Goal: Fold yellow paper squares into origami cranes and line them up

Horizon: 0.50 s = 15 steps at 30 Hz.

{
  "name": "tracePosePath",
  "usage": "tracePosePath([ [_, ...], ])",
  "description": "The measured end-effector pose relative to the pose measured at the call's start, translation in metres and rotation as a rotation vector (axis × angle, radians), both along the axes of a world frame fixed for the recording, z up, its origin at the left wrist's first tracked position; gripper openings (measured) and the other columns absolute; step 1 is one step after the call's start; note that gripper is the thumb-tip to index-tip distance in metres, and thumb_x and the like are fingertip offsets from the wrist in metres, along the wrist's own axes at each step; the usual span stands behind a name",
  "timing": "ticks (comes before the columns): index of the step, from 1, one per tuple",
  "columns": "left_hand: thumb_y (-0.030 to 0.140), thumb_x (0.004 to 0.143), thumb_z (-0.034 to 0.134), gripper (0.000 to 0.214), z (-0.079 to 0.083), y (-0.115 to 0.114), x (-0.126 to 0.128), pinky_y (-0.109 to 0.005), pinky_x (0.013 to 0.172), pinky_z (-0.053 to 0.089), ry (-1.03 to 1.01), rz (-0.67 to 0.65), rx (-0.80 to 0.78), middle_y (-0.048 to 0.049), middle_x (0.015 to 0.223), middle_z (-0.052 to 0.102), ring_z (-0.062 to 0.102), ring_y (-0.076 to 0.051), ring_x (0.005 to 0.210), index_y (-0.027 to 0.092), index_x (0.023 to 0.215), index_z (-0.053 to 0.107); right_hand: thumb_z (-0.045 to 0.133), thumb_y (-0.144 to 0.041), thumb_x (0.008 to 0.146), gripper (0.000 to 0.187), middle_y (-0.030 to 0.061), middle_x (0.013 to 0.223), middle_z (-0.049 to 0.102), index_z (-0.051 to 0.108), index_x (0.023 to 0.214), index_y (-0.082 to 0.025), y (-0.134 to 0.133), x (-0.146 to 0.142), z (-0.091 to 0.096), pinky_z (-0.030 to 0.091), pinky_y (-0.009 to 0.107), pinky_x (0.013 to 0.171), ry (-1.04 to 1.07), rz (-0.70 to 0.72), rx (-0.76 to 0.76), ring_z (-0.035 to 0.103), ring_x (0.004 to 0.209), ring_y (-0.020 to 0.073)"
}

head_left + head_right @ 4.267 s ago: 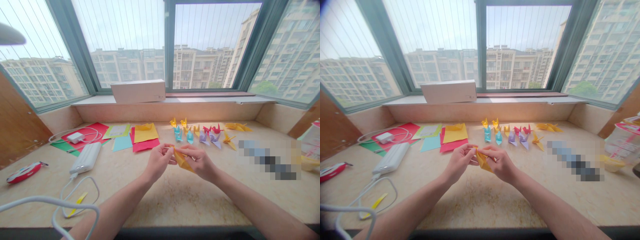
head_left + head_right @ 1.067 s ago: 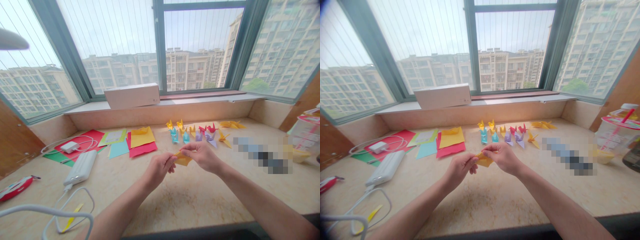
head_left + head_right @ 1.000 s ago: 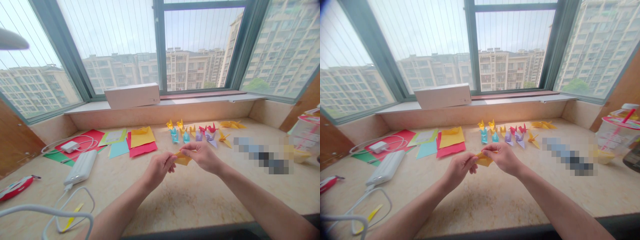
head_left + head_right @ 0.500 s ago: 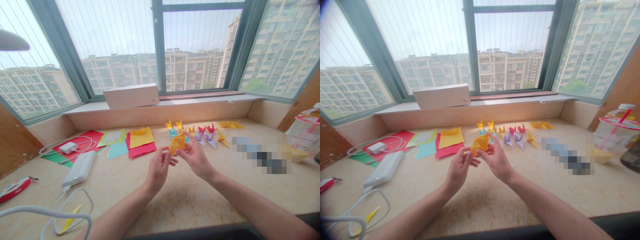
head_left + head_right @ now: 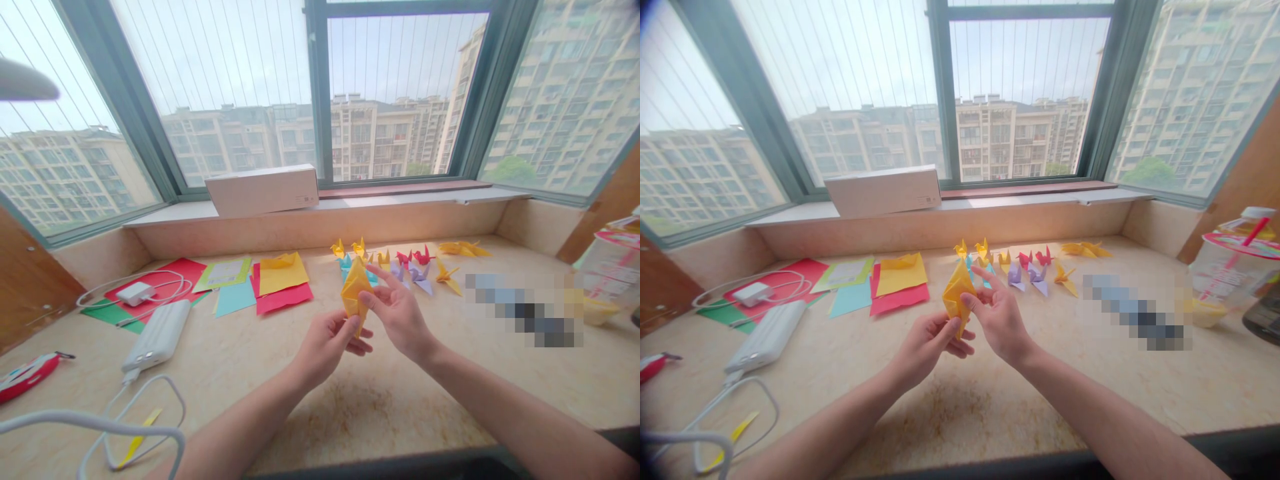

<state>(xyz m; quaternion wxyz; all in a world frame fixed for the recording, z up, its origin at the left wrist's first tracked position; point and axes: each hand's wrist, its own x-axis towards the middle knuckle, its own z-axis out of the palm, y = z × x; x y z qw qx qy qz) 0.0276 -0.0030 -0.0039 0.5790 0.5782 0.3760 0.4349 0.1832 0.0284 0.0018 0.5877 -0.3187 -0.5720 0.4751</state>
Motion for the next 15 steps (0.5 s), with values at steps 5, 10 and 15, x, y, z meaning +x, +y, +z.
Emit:
tracePosePath([
  [5,0.054,0.084,0.062,0.046,0.0018,-0.0003,0.0005,-0.028,0.059,0.057,-0.021,0.057,-0.005,-0.0119,0.077,0.073,0.072,-0.02,0.063,0.009,0.083,0.068,0.069,-0.042,0.083,0.055,0.0094,0.094,0.076,0.054,0.13,-0.017,-0.0032,-0.0025,0.0007,0.057,0.036,0.078,0.051,0.041,-0.041,0.072,0.085,0.0224],
  [10,0.056,0.085,0.06,0.048,0.003,-0.0013,0.002,-0.026,0.055,0.056,0.006,0.093,0.024,-0.0111,0.076,0.073,0.071,-0.018,0.059,0.009,0.082,0.068,0.079,-0.039,0.075,0.046,0.0067,0.095,0.075,0.061,0.112,-0.018,-0.0073,-0.0071,-0.0008,0.055,0.03,0.076,0.056,0.219,-0.096,0.071,0.084,0.0198],
  [15,0.054,0.084,0.062,0.045,-0.0039,-0.0013,0.0046,-0.026,0.057,0.055,0.05,0.059,0.074,-0.0113,0.081,0.073,0.07,-0.017,0.061,0.01,0.083,0.067,0.075,-0.039,0.079,0.028,0.0012,0.076,0.07,0.065,0.091,-0.017,-0.0066,-0.0088,-0.0047,0.048,0.023,0.055,0.116,0.149,-0.173,0.062,0.062,0.0127],
])
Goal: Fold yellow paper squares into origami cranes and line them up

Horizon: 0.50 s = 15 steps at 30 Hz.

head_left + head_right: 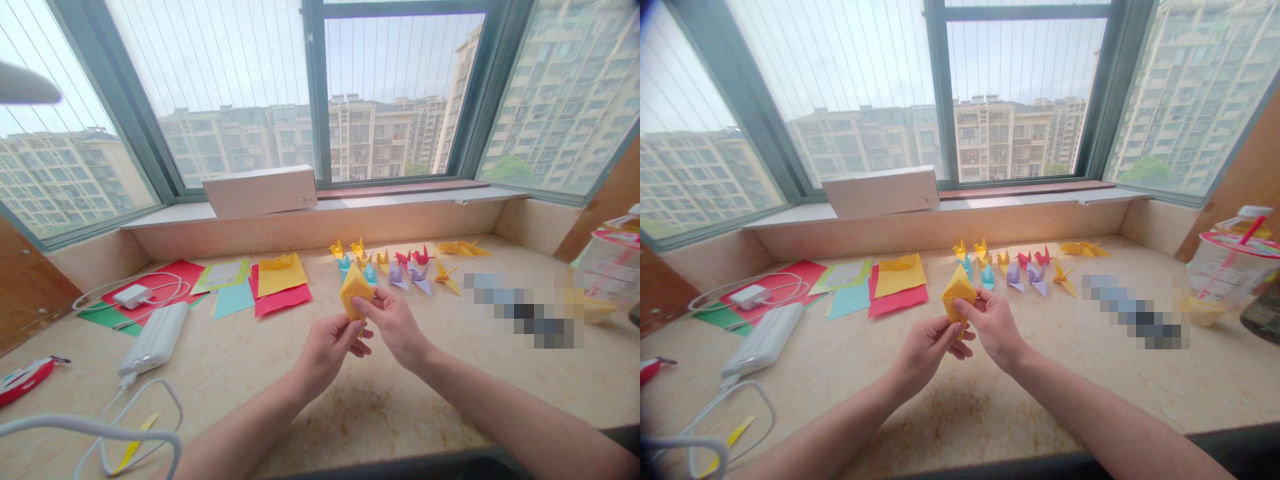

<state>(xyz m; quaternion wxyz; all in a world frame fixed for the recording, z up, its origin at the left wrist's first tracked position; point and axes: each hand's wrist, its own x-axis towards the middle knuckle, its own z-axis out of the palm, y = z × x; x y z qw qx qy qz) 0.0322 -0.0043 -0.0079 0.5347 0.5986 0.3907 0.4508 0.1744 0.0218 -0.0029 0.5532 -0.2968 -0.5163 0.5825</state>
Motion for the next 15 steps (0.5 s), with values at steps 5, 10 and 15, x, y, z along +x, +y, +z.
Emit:
tracePosePath([
  [5,0.052,0.086,0.061,0.042,0.0026,-0.0035,0.0,-0.028,0.061,0.056,0.036,0.003,0.038,-0.0119,0.083,0.073,0.07,-0.018,0.065,0.01,0.086,0.066,0.075,-0.037,0.079,0.024,-0.0007,0.074,0.066,0.065,0.089,-0.018,-0.0006,-0.0015,-0.0005,0.041,0.021,0.048,0.053,-0.018,0.02,0.054,0.058,0.01],
  [10,0.045,0.085,0.065,0.035,0.0026,-0.0023,-0.0022,-0.026,0.059,0.054,0.066,0.014,0.056,-0.0078,0.074,0.069,0.068,-0.017,0.063,0.01,0.087,0.065,0.074,-0.038,0.08,0.024,-0.0017,0.071,0.062,0.063,0.087,-0.017,-0.0017,-0.0043,-0.0013,0.041,0.022,0.045,0.048,0.061,0.024,0.05,0.052,0.0088],
  [15,0.049,0.089,0.057,0.039,-0.005,0.0005,-0.0026,-0.025,0.054,0.051,0.058,0.007,0.086,-0.0049,0.066,0.065,0.066,-0.015,0.056,0.011,0.085,0.062,0.075,-0.035,0.079,0.028,0.0007,0.083,0.066,0.059,0.096,-0.02,-0.0001,-0.0028,0.0007,0.048,0.023,0.052,0.009,0.039,0.075,0.059,0.063,0.0119],
])
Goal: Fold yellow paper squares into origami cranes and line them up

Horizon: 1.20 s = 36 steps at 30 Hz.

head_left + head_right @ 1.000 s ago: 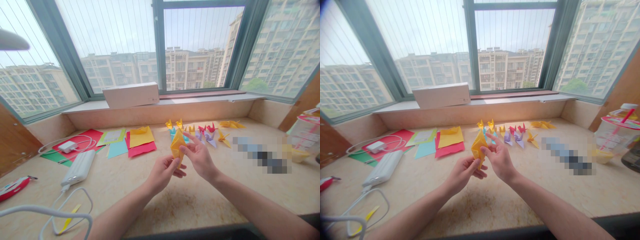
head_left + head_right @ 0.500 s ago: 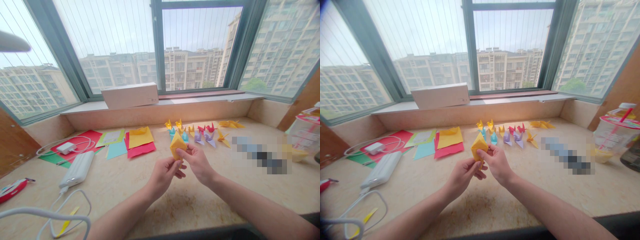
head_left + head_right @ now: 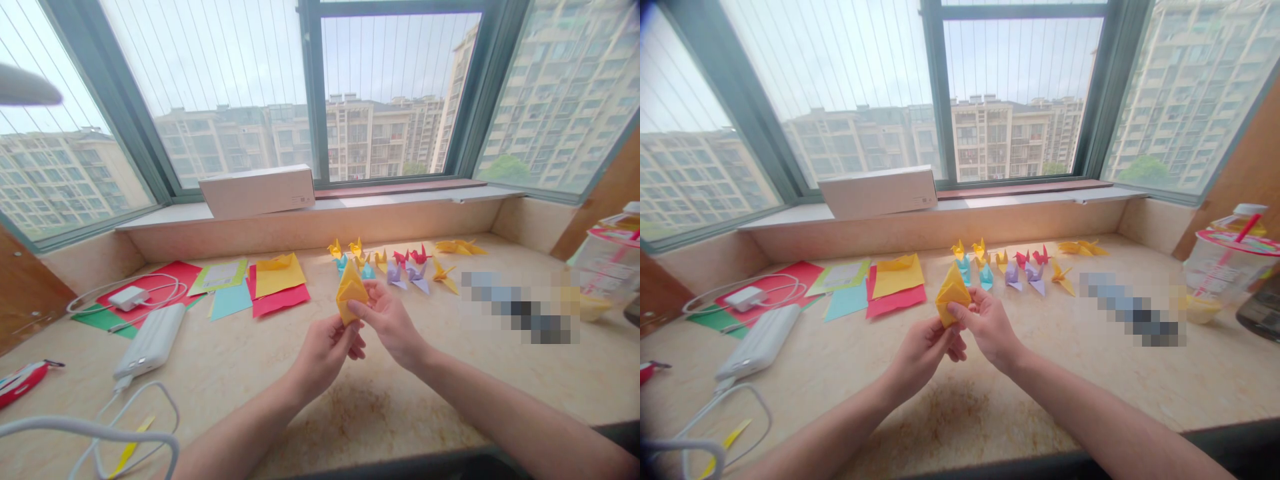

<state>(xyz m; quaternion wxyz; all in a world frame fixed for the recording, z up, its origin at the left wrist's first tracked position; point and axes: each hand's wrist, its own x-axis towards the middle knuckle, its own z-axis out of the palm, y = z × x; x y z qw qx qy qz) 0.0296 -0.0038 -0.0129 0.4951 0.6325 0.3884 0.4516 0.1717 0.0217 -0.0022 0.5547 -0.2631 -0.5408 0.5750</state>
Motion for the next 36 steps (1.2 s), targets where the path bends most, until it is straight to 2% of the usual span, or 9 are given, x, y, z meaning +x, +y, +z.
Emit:
tracePosePath([
  [3,0.05,0.089,0.055,0.04,0.0,-0.001,0.001,-0.025,0.054,0.051,0.007,-0.006,0.013,-0.0049,0.068,0.064,0.066,-0.015,0.056,0.011,0.086,0.061,0.079,-0.028,0.075,0.051,0.001,0.099,0.066,0.047,0.115,-0.028,0.001,0.001,0.001,0.053,0.025,0.064,0.074,-0.054,0.038,0.064,0.079,0.0147],
  [5,0.05,0.089,0.055,0.04,0.002,-0.002,0.001,-0.025,0.055,0.052,0.016,-0.02,0.017,-0.0067,0.074,0.066,0.066,-0.015,0.058,0.011,0.085,0.062,0.077,-0.027,0.077,0.058,-0.0001,0.102,0.064,0.041,0.121,-0.032,0.001,0.002,0.0,0.052,0.026,0.063,0.099,-0.028,0.069,0.064,0.078,0.0142],
  [8,0.049,0.089,0.056,0.038,0.004,-0.003,0.001,-0.025,0.055,0.052,0.021,-0.036,0.012,-0.0077,0.079,0.067,0.066,-0.014,0.059,0.011,0.084,0.062,0.073,-0.027,0.081,0.044,-0.0003,0.097,0.066,0.048,0.117,-0.031,0.003,0.002,-0.004,0.051,0.026,0.065,0.029,0.001,0.112,0.063,0.078,0.0135],
  [12,0.05,0.089,0.055,0.039,0.002,-0.002,0.001,-0.022,0.048,0.046,0.031,-0.031,-0.003,0.0003,0.061,0.058,0.061,-0.012,0.048,0.014,0.076,0.056,0.075,-0.027,0.079,0.039,0.0003,0.095,0.068,0.054,0.112,-0.028,0.007,0.004,-0.007,0.05,0.028,0.074,-0.029,-0.045,0.1,0.064,0.085,0.0148],
  [18,0.055,0.09,0.051,0.04,-0.001,-0.002,0.001,-0.018,0.039,0.038,0.034,-0.02,-0.01,0.0074,0.048,0.047,0.053,-0.01,0.038,0.017,0.079,0.051,0.076,-0.028,0.077,0.028,-0.0014,0.084,0.068,0.054,0.094,-0.025,0.009,0.004,-0.006,0.048,0.027,0.064,0.006,-0.049,0.093,0.062,0.075,0.0146],
  [23,0.054,0.09,0.052,0.041,0.004,-0.006,0.001,-0.019,0.04,0.042,-0.018,-0.03,-0.041,0.0037,0.054,0.056,0.055,-0.009,0.04,0.014,0.086,0.056,0.077,-0.027,0.077,0.019,-0.001,0.085,0.063,0.059,0.079,-0.022,0.006,0.005,-0.002,0.048,0.027,0.068,-0.023,-0.056,0.149,0.06,0.077,0.0141],
  [28,0.053,0.086,0.059,0.041,0.009,-0.007,0.001,-0.021,0.044,0.047,-0.099,-0.073,-0.078,-0.004,0.068,0.066,0.063,-0.012,0.046,0.012,0.085,0.059,0.077,-0.027,0.076,0.02,-0.0003,0.089,0.056,0.061,0.067,-0.02,0.002,0.007,0.002,0.049,0.029,0.074,-0.065,-0.084,0.218,0.059,0.082,0.0145],
  [33,0.052,0.088,0.058,0.037,0.012,-0.005,0.0,-0.018,0.037,0.042,-0.126,-0.052,-0.129,0.0021,0.054,0.06,0.058,-0.011,0.037,0.015,0.084,0.054,0.071,-0.031,0.082,0.008,0.0039,0.106,0.058,0.071,0.087,-0.024,0.006,0.008,-0.003,0.05,0.037,0.088,-0.131,-0.108,0.242,0.06,0.097,0.0199],
  [36,0.052,0.088,0.057,0.037,0.013,-0.007,0.001,-0.018,0.037,0.042,-0.111,-0.052,-0.12,0.002,0.054,0.061,0.058,-0.011,0.037,0.015,0.085,0.053,0.069,-0.03,0.085,0.019,0.0053,0.112,0.058,0.072,0.104,-0.029,0.008,0.008,-0.007,0.047,0.041,0.095,-0.15,-0.12,0.283,0.058,0.107,0.0221],
])
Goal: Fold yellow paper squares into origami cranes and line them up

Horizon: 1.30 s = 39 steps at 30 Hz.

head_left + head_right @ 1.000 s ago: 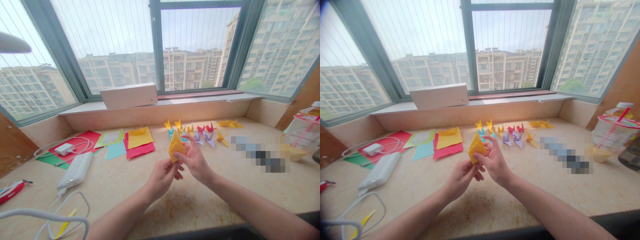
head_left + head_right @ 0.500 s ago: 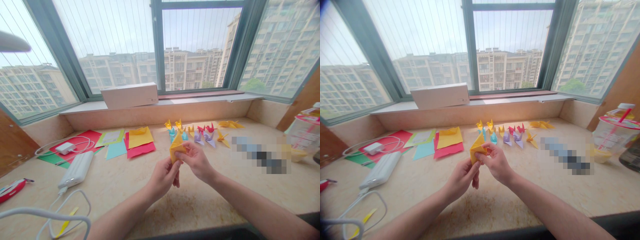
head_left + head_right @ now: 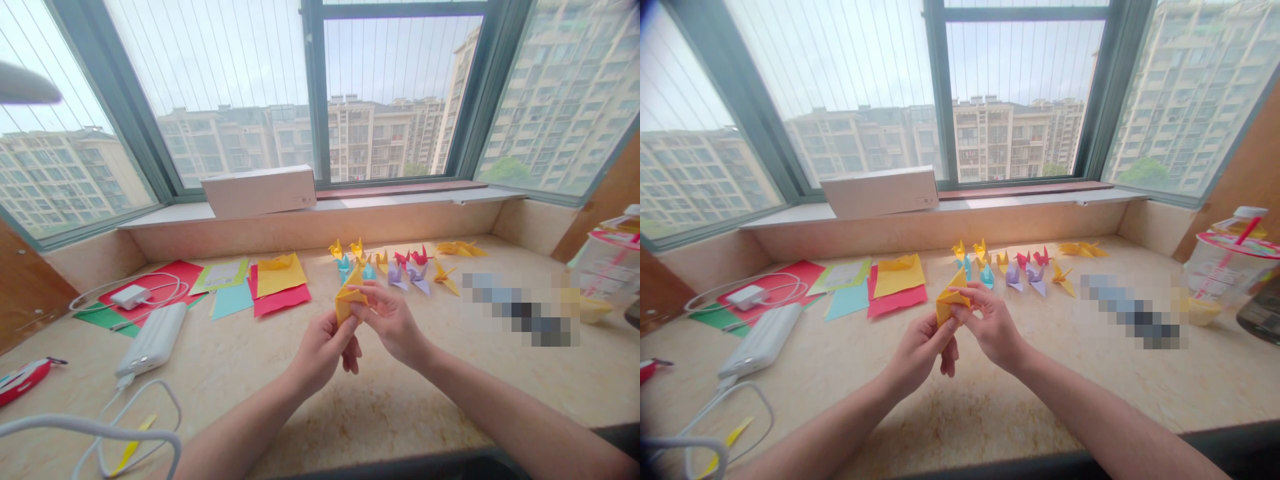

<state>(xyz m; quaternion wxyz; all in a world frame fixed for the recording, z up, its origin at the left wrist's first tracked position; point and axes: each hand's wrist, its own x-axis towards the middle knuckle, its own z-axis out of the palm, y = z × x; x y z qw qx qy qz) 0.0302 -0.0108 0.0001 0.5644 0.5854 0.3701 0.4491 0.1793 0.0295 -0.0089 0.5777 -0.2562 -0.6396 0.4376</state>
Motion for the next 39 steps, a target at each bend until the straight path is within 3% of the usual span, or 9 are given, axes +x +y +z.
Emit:
tracePosePath([
  [6,0.059,0.095,0.037,0.053,-0.003,-0.002,-0.005,-0.021,0.044,0.046,0.212,0.084,0.209,-0.0086,0.071,0.07,0.063,-0.013,0.049,0.013,0.083,0.06,0.07,-0.03,0.083,0.012,0.0058,0.107,0.06,0.076,0.093,-0.025,0.0,0.001,0.0,0.051,0.036,0.085,-0.041,0.019,-0.032,0.061,0.098,0.0206],
  [8,0.056,0.097,0.031,0.057,-0.003,0.001,-0.009,-0.021,0.047,0.045,0.309,0.168,0.294,-0.0061,0.062,0.066,0.061,-0.013,0.049,0.014,0.073,0.06,0.07,-0.03,0.083,0.012,0.0052,0.101,0.06,0.076,0.092,-0.024,-0.001,0.002,0.003,0.052,0.034,0.083,-0.049,0.031,-0.031,0.061,0.093,0.019],
  [11,0.053,0.097,0.037,0.049,-0.002,0.007,-0.014,-0.02,0.046,0.042,0.356,0.257,0.349,-0.001,0.053,0.058,0.058,-0.013,0.046,0.016,0.07,0.056,0.069,-0.03,0.084,0.014,0.0039,0.091,0.062,0.077,0.09,-0.021,-0.003,0.003,0.008,0.051,0.032,0.08,-0.105,0.057,-0.027,0.061,0.085,0.0172],
  [19,0.054,0.092,0.05,0.044,0.001,0.009,-0.013,-0.022,0.045,0.049,0.163,0.227,0.297,-0.0003,0.058,0.06,0.06,-0.014,0.048,0.014,0.076,0.062,0.073,-0.035,0.08,0.016,0.0033,0.086,0.065,0.077,0.087,-0.021,-0.003,0.003,0.012,0.053,0.033,0.077,-0.03,0.102,-0.086,0.063,0.081,0.0174],
  [23,0.053,0.089,0.055,0.042,0.005,0.006,-0.009,-0.025,0.049,0.053,0.043,0.103,0.139,-0.0038,0.068,0.066,0.065,-0.015,0.051,0.012,0.087,0.063,0.076,-0.033,0.077,0.013,0.003,0.087,0.064,0.077,0.085,-0.023,0.0,0.004,0.008,0.054,0.033,0.076,0.004,0.027,-0.067,0.063,0.082,0.0178],
  [27,0.047,0.084,0.066,0.037,0.006,0.005,-0.007,-0.024,0.055,0.053,0.001,0.022,-0.012,-0.007,0.077,0.07,0.069,-0.016,0.059,0.01,0.093,0.065,0.073,-0.031,0.082,0.01,0.0047,0.098,0.063,0.078,0.089,-0.027,0.002,0.007,0.003,0.054,0.035,0.082,-0.059,-0.018,0.011,0.063,0.092,0.0193],
  [33,0.046,0.084,0.067,0.037,0.007,0.008,-0.01,-0.023,0.054,0.05,-0.077,0.056,-0.039,-0.0053,0.074,0.068,0.068,-0.014,0.058,0.01,0.093,0.065,0.06,-0.031,0.092,0.026,0.0079,0.12,0.059,0.071,0.115,-0.033,0.002,0.017,0.005,0.047,0.046,0.099,-0.322,-0.011,0.247,0.057,0.112,0.0238],
  [39,0.049,0.085,0.065,0.039,0.012,0.004,-0.011,-0.023,0.054,0.051,-0.052,0.065,-0.017,-0.008,0.075,0.07,0.07,-0.017,0.062,0.01,0.09,0.065,0.058,-0.038,0.093,0.026,0.0075,0.102,0.065,0.073,0.113,-0.028,0.007,0.02,0.005,0.052,0.042,0.089,-0.323,0.044,0.26,0.059,0.099,0.0222],
])
